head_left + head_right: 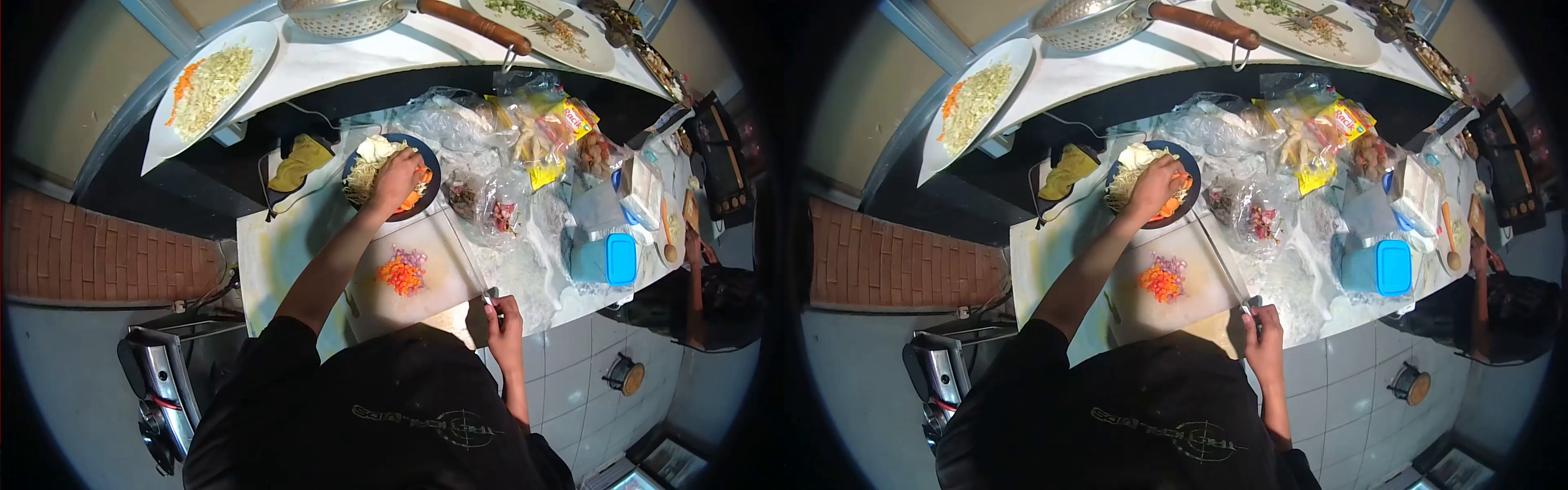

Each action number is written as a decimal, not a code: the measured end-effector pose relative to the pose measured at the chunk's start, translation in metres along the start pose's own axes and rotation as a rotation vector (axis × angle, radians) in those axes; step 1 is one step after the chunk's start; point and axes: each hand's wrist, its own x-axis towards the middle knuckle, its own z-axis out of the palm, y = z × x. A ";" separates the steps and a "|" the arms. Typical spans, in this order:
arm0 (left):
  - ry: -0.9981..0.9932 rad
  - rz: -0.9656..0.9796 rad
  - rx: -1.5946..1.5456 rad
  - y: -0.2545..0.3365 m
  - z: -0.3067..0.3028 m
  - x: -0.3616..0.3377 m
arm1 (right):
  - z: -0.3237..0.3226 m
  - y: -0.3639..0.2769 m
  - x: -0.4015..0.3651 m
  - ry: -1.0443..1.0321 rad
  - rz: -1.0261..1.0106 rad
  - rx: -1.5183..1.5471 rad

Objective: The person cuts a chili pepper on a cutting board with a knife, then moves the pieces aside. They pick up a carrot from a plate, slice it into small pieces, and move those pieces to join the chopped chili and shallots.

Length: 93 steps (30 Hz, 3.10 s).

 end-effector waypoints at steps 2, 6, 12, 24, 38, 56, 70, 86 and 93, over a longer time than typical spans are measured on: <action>0.011 0.024 0.001 -0.003 0.006 -0.001 | 0.006 0.000 -0.005 0.035 0.012 0.015; 0.063 0.075 0.083 -0.004 0.012 -0.002 | 0.003 -0.015 -0.009 0.023 0.098 0.005; 0.099 0.126 0.223 -0.001 0.011 -0.008 | 0.000 -0.015 0.000 0.008 0.050 0.082; 0.338 0.013 -0.560 0.022 -0.059 -0.033 | 0.010 -0.006 -0.015 -0.024 0.073 0.134; 0.579 -0.590 -0.629 0.024 -0.019 -0.266 | 0.020 -0.051 -0.055 -0.436 0.075 -0.183; 0.450 -0.360 -0.450 0.052 -0.023 -0.257 | 0.041 -0.054 -0.069 -0.374 0.061 -0.238; 0.429 -0.374 -0.418 0.057 -0.009 -0.265 | 0.032 -0.061 -0.084 -0.375 -0.059 -0.472; 0.424 -0.341 -0.415 0.058 -0.006 -0.268 | 0.034 -0.077 -0.090 -0.375 0.031 -0.633; 0.410 -0.344 -0.424 0.057 -0.003 -0.271 | 0.025 -0.102 -0.077 -0.504 0.105 -0.731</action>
